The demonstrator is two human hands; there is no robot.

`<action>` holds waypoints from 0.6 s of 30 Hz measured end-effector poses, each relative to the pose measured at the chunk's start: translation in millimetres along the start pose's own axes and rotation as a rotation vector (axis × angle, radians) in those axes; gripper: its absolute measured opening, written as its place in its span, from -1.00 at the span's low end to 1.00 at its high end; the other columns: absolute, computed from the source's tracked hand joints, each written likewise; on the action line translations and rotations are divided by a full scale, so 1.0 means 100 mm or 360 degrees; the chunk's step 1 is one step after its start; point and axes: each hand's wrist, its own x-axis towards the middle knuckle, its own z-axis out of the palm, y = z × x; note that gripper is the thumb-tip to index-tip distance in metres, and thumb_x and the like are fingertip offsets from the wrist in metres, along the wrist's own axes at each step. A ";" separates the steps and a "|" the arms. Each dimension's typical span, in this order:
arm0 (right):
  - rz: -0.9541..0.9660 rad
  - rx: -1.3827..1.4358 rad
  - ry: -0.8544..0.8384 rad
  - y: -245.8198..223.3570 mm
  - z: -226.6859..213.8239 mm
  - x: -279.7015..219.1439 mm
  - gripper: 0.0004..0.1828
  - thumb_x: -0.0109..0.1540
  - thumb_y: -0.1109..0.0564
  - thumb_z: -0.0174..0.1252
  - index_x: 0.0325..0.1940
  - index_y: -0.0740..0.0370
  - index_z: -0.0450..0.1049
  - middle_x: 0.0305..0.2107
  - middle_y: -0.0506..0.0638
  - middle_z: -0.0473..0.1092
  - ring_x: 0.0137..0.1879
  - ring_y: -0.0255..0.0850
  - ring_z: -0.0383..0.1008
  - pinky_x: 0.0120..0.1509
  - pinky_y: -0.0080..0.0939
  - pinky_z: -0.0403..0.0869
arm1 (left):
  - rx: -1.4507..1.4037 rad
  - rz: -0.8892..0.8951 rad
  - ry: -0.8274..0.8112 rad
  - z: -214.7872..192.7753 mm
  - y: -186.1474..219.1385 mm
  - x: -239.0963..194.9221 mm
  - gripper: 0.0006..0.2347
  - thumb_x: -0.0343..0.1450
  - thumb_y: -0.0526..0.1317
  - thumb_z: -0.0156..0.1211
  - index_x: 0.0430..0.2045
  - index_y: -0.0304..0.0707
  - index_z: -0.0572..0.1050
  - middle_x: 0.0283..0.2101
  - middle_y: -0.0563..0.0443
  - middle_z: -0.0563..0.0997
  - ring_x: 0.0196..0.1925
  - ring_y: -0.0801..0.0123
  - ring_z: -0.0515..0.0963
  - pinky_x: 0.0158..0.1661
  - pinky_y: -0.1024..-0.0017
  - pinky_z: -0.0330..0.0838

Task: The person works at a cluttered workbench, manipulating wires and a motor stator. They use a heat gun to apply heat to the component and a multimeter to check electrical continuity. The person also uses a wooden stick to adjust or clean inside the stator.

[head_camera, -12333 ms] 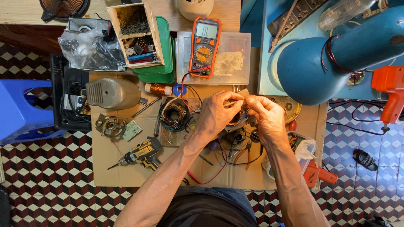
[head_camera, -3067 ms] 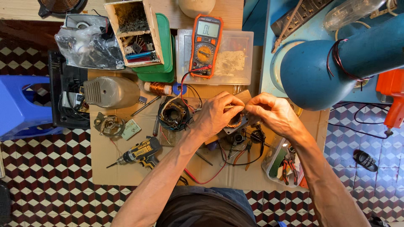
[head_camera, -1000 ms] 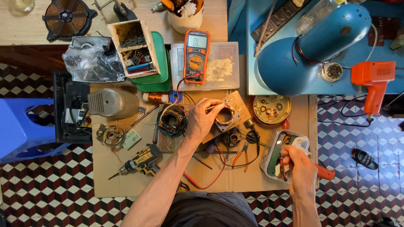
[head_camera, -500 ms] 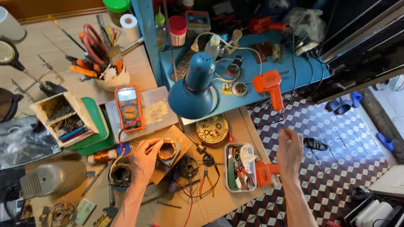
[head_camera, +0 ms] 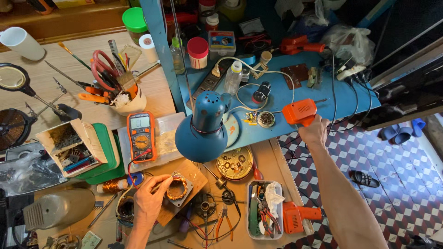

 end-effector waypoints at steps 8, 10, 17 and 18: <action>-0.0380 0.0638 0.0418 0.13 -0.42 -0.59 -0.62 0.13 0.18 0.35 -0.05 0.40 0.45 -0.13 0.22 0.33 -0.09 0.05 0.39 -0.04 0.00 0.40 | -0.0004 0.0010 -0.0006 0.00 -0.01 -0.02 -0.84 0.38 -0.25 0.31 -0.27 -0.37 0.67 -0.31 0.02 0.64 -0.28 0.49 0.62 -0.22 0.52 0.51; 0.0000 0.1323 -0.0014 0.05 -0.51 -0.95 -0.71 0.12 0.22 0.25 -0.13 0.40 0.43 -0.36 0.11 0.38 -0.35 -0.16 0.35 -0.31 -0.11 0.32 | -0.0008 0.0018 0.0001 0.00 0.00 -0.03 -0.84 0.38 -0.25 0.31 -0.27 -0.37 0.66 -0.30 0.02 0.64 -0.27 0.49 0.62 -0.21 0.52 0.51; 0.0023 0.1601 -0.0325 -0.49 -0.33 -1.72 -0.79 0.24 0.10 0.29 -0.31 0.23 0.42 -0.60 -0.12 0.33 -0.54 -0.37 0.30 -0.46 -0.32 0.29 | 0.0097 0.0059 0.0016 0.00 0.02 -0.04 -0.84 0.38 -0.24 0.32 -0.27 -0.34 0.67 -0.30 0.01 0.65 -0.27 0.46 0.63 -0.21 0.51 0.50; 0.0092 0.1601 -0.0311 -0.55 -0.28 -1.72 -0.78 0.22 0.09 0.31 -0.31 0.22 0.41 -0.61 -0.13 0.33 -0.55 -0.37 0.30 -0.48 -0.32 0.29 | 0.0095 0.0087 0.0014 0.00 0.02 -0.04 -0.84 0.38 -0.24 0.32 -0.27 -0.34 0.67 -0.29 0.01 0.65 -0.26 0.47 0.64 -0.20 0.51 0.50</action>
